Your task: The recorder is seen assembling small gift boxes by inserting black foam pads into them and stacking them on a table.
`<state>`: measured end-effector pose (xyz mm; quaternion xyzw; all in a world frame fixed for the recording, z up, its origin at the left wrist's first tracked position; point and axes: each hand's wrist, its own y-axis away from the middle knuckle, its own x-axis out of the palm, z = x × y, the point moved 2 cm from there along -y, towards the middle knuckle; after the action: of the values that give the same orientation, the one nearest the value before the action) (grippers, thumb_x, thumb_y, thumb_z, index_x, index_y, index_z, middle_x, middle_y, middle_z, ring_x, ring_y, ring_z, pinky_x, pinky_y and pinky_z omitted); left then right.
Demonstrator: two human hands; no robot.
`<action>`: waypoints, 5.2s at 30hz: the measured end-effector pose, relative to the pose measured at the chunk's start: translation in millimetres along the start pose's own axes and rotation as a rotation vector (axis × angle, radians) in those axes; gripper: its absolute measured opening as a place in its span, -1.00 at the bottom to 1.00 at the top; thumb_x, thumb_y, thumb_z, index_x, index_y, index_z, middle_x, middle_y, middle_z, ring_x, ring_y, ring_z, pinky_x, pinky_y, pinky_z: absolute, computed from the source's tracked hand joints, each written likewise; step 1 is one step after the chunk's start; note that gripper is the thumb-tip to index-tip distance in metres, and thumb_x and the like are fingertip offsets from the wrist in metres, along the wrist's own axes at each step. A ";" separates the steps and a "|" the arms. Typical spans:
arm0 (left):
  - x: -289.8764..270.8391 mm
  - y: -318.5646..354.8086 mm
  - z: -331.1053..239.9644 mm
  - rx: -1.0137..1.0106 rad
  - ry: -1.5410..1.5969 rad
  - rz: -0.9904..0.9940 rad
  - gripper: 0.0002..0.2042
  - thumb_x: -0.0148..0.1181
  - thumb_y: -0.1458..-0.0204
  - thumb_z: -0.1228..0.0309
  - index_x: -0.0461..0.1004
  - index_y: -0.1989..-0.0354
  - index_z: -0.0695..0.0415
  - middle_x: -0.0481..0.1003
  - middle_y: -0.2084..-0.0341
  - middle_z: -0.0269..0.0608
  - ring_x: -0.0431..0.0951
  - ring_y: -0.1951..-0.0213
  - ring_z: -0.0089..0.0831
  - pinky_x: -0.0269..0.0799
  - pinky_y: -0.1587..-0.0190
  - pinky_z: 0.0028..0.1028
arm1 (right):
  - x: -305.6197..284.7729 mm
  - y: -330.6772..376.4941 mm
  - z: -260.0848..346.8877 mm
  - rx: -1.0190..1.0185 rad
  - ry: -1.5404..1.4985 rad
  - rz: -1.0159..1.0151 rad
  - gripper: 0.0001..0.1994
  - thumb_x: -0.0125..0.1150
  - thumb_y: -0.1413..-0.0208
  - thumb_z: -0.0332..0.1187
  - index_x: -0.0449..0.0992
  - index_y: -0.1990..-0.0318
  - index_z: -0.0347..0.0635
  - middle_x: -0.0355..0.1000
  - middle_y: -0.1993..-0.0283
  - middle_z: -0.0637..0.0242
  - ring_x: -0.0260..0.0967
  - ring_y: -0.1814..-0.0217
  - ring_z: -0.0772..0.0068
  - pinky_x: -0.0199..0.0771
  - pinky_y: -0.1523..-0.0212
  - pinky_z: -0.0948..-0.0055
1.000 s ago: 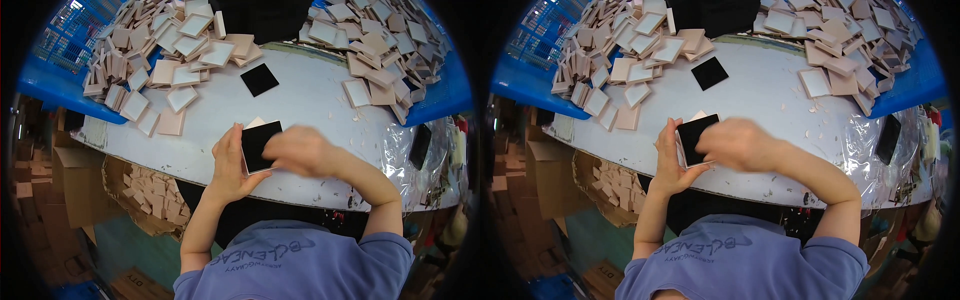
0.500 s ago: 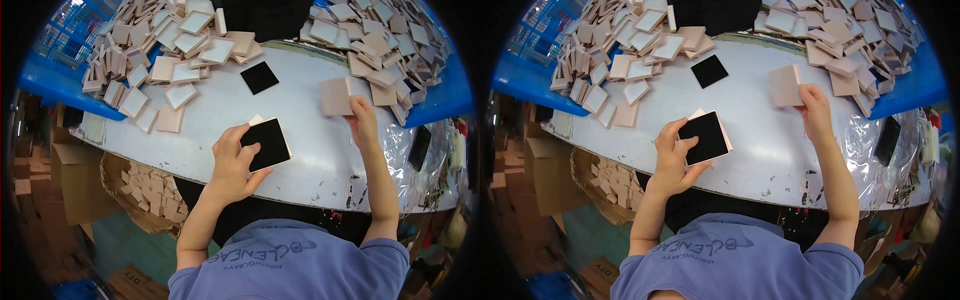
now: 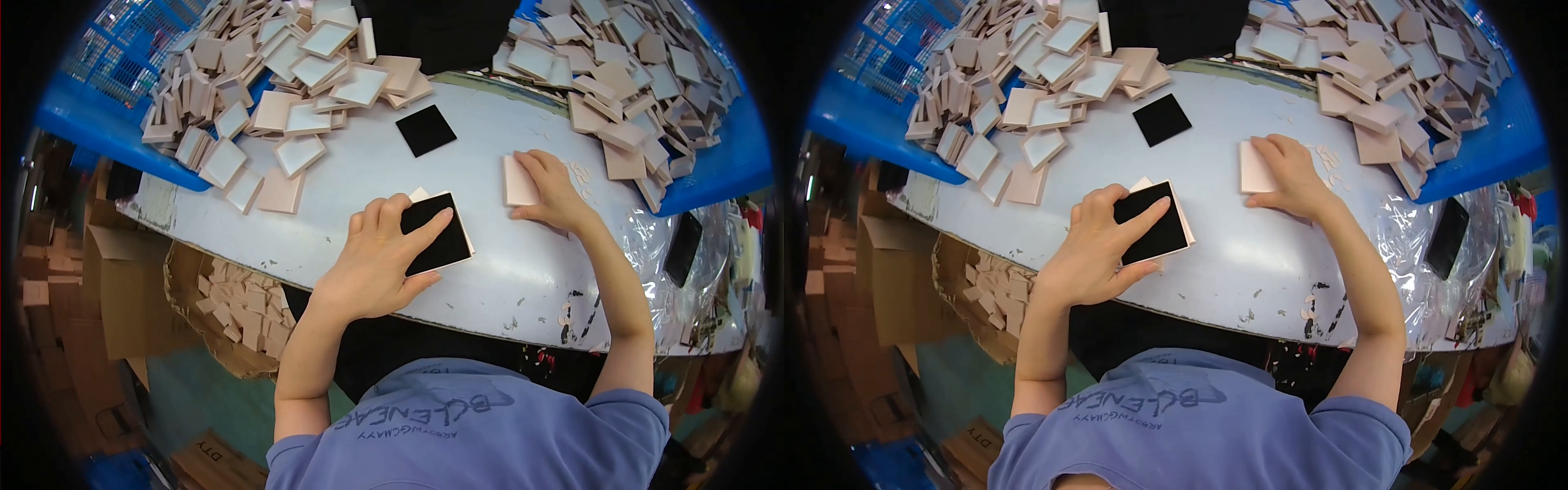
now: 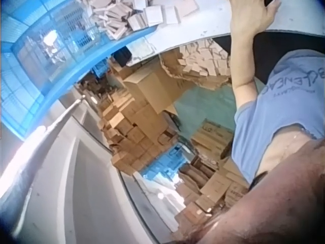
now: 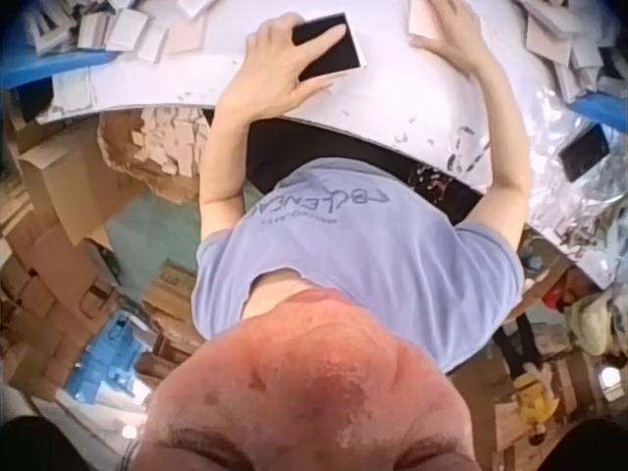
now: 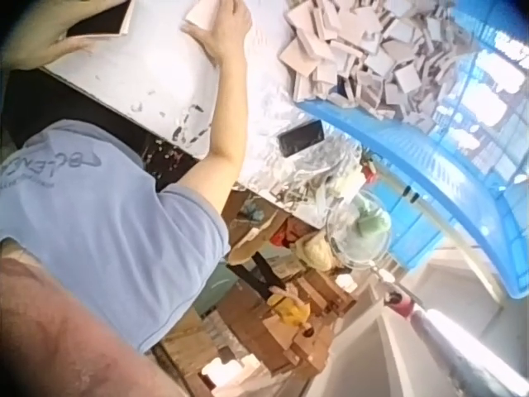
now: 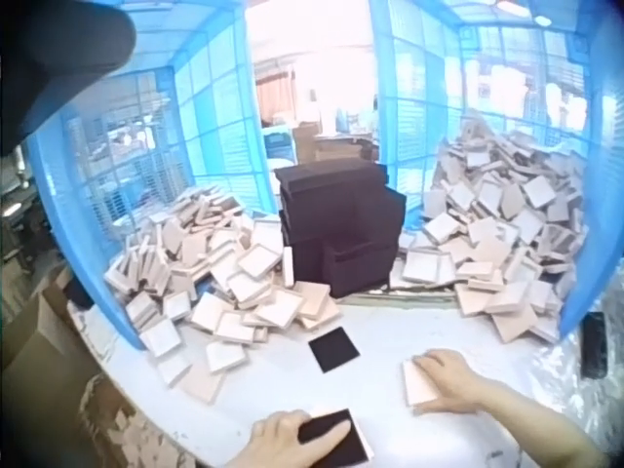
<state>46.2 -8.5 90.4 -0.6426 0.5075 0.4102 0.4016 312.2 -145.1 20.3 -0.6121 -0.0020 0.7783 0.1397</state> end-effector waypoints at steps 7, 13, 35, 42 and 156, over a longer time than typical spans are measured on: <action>18.4 18.5 5.0 -0.041 0.163 -0.212 -0.31 0.25 0.10 0.23 0.12 -0.24 0.09 0.04 -0.10 0.05 0.14 -0.05 -0.07 0.00 -0.11 -0.19 | -27.3 -41.3 76.1 -0.090 -0.772 -0.060 -0.13 0.55 0.48 -0.10 0.26 -0.07 -0.24 0.25 -0.04 0.12 0.24 -0.06 0.20 0.22 -0.11 0.35; 37.6 21.1 20.9 -0.078 0.367 -0.454 -0.31 0.24 0.13 0.37 0.12 -0.23 0.17 0.11 -0.13 0.00 0.26 -0.05 -0.16 0.05 -0.09 -0.28 | -22.9 -49.6 131.8 -0.327 -0.443 -0.043 -0.21 0.49 0.48 0.04 0.37 0.04 -0.24 0.29 0.03 0.06 0.25 -0.02 -0.01 0.28 -0.02 0.19; 61.5 18.5 32.0 -0.084 0.571 -0.579 -0.77 0.32 0.16 0.41 0.34 0.49 0.16 0.16 -0.17 0.18 0.33 0.05 -0.07 0.24 0.01 -0.28 | 17.9 10.9 134.7 0.472 -1.458 -0.554 -0.33 0.19 0.15 -0.41 0.05 -0.17 -0.28 0.12 -0.12 0.21 0.09 -0.19 0.37 0.09 -0.22 0.38; 64.6 19.2 27.9 -0.133 0.500 -0.609 -0.75 0.30 0.13 0.44 0.28 0.46 0.18 0.18 -0.13 0.22 0.35 0.08 -0.05 0.28 0.04 -0.26 | 20.8 4.1 145.3 0.502 -1.624 -0.692 -0.34 0.25 0.06 -0.32 0.04 -0.15 -0.28 0.10 -0.11 0.24 0.10 -0.15 0.41 0.17 -0.18 0.36; 65.8 18.2 32.3 0.012 0.282 -0.443 -0.02 0.45 0.52 0.32 0.05 -0.23 0.05 -0.04 -0.23 0.11 0.29 0.02 -0.11 0.20 0.00 -0.15 | 23.9 44.6 125.5 -0.820 -0.396 -0.334 -0.52 0.34 0.18 -0.11 0.44 0.08 -0.09 0.14 -0.15 -0.02 0.12 -0.13 0.05 0.13 0.00 0.06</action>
<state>34.2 -2.5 16.1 -0.7865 0.4078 0.2158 0.4105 177.9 -161.7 21.2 -0.4482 -0.4332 0.7819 0.0068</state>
